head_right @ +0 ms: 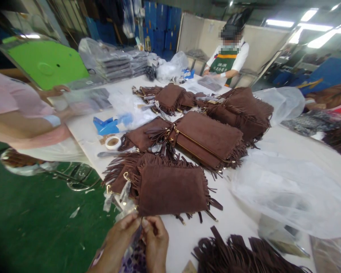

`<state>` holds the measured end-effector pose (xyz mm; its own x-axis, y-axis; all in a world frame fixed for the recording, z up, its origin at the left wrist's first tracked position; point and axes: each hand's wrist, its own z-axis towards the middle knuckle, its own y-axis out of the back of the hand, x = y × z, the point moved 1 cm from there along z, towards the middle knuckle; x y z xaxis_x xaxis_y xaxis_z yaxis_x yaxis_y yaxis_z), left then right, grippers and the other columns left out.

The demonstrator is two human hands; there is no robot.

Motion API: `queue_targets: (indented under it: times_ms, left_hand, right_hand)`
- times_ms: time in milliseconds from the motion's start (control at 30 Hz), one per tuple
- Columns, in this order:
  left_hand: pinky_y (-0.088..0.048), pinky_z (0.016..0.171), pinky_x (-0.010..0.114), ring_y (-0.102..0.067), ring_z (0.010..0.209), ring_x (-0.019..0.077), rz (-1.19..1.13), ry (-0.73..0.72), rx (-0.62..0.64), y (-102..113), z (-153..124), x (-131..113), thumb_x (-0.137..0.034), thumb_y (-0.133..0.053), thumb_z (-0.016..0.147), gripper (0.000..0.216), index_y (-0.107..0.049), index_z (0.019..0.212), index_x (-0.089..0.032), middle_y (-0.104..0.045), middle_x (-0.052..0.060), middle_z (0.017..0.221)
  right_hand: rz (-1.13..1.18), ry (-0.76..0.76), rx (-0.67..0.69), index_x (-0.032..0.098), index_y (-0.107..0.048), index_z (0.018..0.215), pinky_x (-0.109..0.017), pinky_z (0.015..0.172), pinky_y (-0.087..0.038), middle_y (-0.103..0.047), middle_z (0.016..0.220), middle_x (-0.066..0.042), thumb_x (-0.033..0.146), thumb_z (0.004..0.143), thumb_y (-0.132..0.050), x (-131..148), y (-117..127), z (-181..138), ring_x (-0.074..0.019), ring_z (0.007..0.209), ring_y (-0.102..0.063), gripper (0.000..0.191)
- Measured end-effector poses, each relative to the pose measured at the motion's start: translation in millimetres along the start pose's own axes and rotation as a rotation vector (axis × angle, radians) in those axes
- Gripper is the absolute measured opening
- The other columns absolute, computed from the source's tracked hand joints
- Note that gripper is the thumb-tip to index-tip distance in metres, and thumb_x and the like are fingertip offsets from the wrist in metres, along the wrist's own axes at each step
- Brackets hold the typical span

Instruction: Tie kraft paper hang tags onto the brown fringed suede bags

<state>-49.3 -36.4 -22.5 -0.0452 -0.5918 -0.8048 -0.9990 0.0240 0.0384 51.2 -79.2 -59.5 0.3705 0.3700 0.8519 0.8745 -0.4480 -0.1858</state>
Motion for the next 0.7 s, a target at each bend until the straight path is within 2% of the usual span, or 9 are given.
queue_targets:
  times_ms: [133,200,267,333,433,533,700]
  left_hand:
    - [-0.046,0.061,0.024,-0.061,0.067,0.0197,-0.128,0.049,0.09,2.2,3.8,10.9,-0.032,-0.074,0.066,0.018,-0.067,0.072,-0.017,-0.066,0.003,0.068]
    - [-0.045,0.057,0.024,-0.059,0.061,0.0181,-0.235,0.098,0.156,1.5,5.3,19.4,-0.035,-0.074,0.067,0.022,-0.066,0.076,-0.017,-0.065,0.002,0.066]
    - [-0.043,0.054,0.024,-0.058,0.057,0.0173,-0.271,0.122,0.194,0.9,6.0,26.0,-0.038,-0.074,0.069,0.024,-0.066,0.078,-0.017,-0.062,0.002,0.062]
    - [-0.044,0.054,0.026,-0.058,0.056,0.0188,-0.196,0.082,0.167,1.2,4.6,28.7,-0.04,-0.072,0.069,0.025,-0.067,0.076,-0.017,-0.062,0.003,0.06]
    - [-0.05,0.072,0.032,-0.065,0.077,0.0261,0.017,-0.127,0.056,2.8,-3.5,26.8,-0.038,-0.066,0.074,0.022,-0.073,0.081,-0.019,-0.071,0.009,0.079]
    - [-0.043,0.097,0.038,-0.061,0.105,0.0304,0.13,-0.305,0.012,3.2,-11.8,28.7,-0.03,-0.062,0.078,0.025,-0.075,0.098,-0.023,-0.071,0.011,0.108]
    - [-0.034,0.108,0.045,-0.056,0.117,0.0324,0.132,-0.312,0.033,5.8,-4.3,41.7,-0.029,-0.062,0.077,0.034,-0.072,0.108,-0.019,-0.067,0.013,0.119]
  right_hand:
    - [0.158,-0.146,0.036,0.016,-0.063,0.083,-0.02,0.045,-0.033,-0.056,0.06,0.003,0.051,0.067,-0.077,-5.2,-0.9,-0.9,-0.0102,0.048,-0.049,0.041]
    - [0.222,-0.211,0.084,0.016,-0.063,0.082,-0.02,0.046,-0.034,-0.056,0.059,0.003,0.05,0.066,-0.079,-5.4,-0.3,-0.1,-0.01,0.047,-0.05,0.041]
    - [0.224,-0.228,0.085,0.016,-0.063,0.08,-0.022,0.05,-0.039,-0.057,0.059,0.002,0.048,0.064,-0.081,-3.4,1.0,0.5,-0.0111,0.049,-0.052,0.04]
    - [0.134,-0.188,0.039,0.016,-0.064,0.075,-0.024,0.051,-0.041,-0.058,0.057,0.001,0.051,0.061,-0.081,-0.7,2.0,0.5,-0.0126,0.049,-0.051,0.041]
    - [-0.158,-0.011,-0.064,0.017,-0.063,0.069,-0.027,0.057,-0.043,-0.061,0.06,-0.001,0.056,0.071,-0.071,1.7,2.0,-0.6,-0.0163,0.057,-0.055,0.04]
    - [-0.403,0.151,-0.121,0.018,-0.063,0.073,-0.028,0.067,-0.044,-0.067,0.071,-0.004,0.054,0.083,-0.058,-1.1,-0.5,0.2,-0.0197,0.069,-0.06,0.038]
    - [-0.448,0.193,-0.109,0.017,-0.064,0.076,-0.029,0.069,-0.047,-0.069,0.075,-0.006,0.051,0.084,-0.055,-6.0,-5.4,9.1,-0.0208,0.073,-0.063,0.036]
